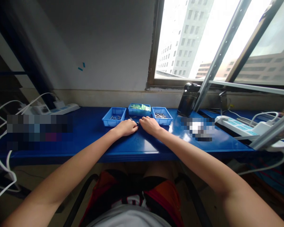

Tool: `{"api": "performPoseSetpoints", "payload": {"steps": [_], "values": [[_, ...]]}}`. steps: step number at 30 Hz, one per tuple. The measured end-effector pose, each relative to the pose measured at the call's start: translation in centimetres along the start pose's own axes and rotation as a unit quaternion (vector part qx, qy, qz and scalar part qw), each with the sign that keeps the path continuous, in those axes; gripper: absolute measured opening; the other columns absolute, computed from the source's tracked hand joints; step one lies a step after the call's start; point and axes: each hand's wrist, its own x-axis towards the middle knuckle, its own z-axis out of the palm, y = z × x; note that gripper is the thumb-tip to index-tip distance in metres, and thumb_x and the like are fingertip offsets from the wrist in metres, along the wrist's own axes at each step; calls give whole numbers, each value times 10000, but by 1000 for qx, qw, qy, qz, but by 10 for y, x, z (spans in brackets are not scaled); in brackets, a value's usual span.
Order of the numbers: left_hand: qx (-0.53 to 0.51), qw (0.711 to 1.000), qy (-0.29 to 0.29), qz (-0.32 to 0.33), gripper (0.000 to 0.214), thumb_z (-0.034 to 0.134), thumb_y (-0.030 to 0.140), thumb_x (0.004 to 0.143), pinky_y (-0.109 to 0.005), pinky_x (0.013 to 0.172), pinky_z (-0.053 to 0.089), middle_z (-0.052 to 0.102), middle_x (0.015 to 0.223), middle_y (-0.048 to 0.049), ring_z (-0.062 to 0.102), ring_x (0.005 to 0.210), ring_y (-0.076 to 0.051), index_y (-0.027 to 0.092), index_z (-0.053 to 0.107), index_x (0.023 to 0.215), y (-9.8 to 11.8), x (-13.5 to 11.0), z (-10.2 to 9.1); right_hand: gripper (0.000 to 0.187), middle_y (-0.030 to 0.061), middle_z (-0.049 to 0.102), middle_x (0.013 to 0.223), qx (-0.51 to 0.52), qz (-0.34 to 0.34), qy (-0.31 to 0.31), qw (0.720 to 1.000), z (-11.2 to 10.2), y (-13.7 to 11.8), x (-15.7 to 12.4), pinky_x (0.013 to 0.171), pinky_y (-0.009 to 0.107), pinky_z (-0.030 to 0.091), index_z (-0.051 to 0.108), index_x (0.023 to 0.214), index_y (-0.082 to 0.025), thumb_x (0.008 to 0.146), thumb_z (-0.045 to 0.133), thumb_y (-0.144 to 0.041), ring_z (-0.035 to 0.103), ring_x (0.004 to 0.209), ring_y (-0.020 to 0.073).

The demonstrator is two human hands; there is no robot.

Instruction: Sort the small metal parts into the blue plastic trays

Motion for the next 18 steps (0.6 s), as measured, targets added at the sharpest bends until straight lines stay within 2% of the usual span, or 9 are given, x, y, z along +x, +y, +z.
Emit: {"api": "performPoseSetpoints", "payload": {"steps": [3, 7, 9, 13, 18], "values": [[-5, 1000, 9, -10, 297, 385, 332, 835, -325, 738, 483, 659, 919, -117, 623, 878, -252, 167, 629, 873, 0, 1, 1, 256, 109, 584, 975, 21, 33, 18, 999, 1, 0, -5, 650, 252, 427, 544, 987, -166, 928, 313, -259, 566, 885, 205], [-22, 999, 27, -15, 270, 397, 334, 844, -332, 733, 483, 648, 959, -113, 621, 888, -256, 173, 567, 979, 0, 1, 2, 253, 114, 555, 1054, 55, 76, 56, 994, 1, 2, -7, 641, 241, 413, 514, 1083, -177, 905, 391, -308, 569, 893, 199], [-25, 999, 34, -15, 261, 410, 326, 843, -332, 735, 482, 640, 988, -112, 617, 901, -257, 175, 539, 1013, 0, 1, 2, 246, 110, 566, 1022, 63, 82, 71, 992, 1, 4, -8, 640, 239, 406, 532, 1056, -172, 903, 391, -304, 571, 883, 196], [-28, 999, 41, -19, 259, 423, 317, 841, -320, 737, 478, 630, 1022, -105, 611, 916, -251, 177, 521, 1036, -1, 2, 4, 292, 81, 596, 900, 104, 57, 59, 991, 2, 6, -10, 629, 230, 393, 594, 922, -175, 921, 327, -296, 585, 789, 165], [-35, 999, 38, -7, 234, 416, 297, 847, -300, 748, 469, 631, 1017, -82, 609, 914, -227, 192, 551, 1008, -1, 3, 4, 213, 62, 600, 939, 183, 28, 56, 981, 7, 10, -8, 708, 221, 404, 624, 950, -190, 867, 441, -262, 577, 771, 135]]}}
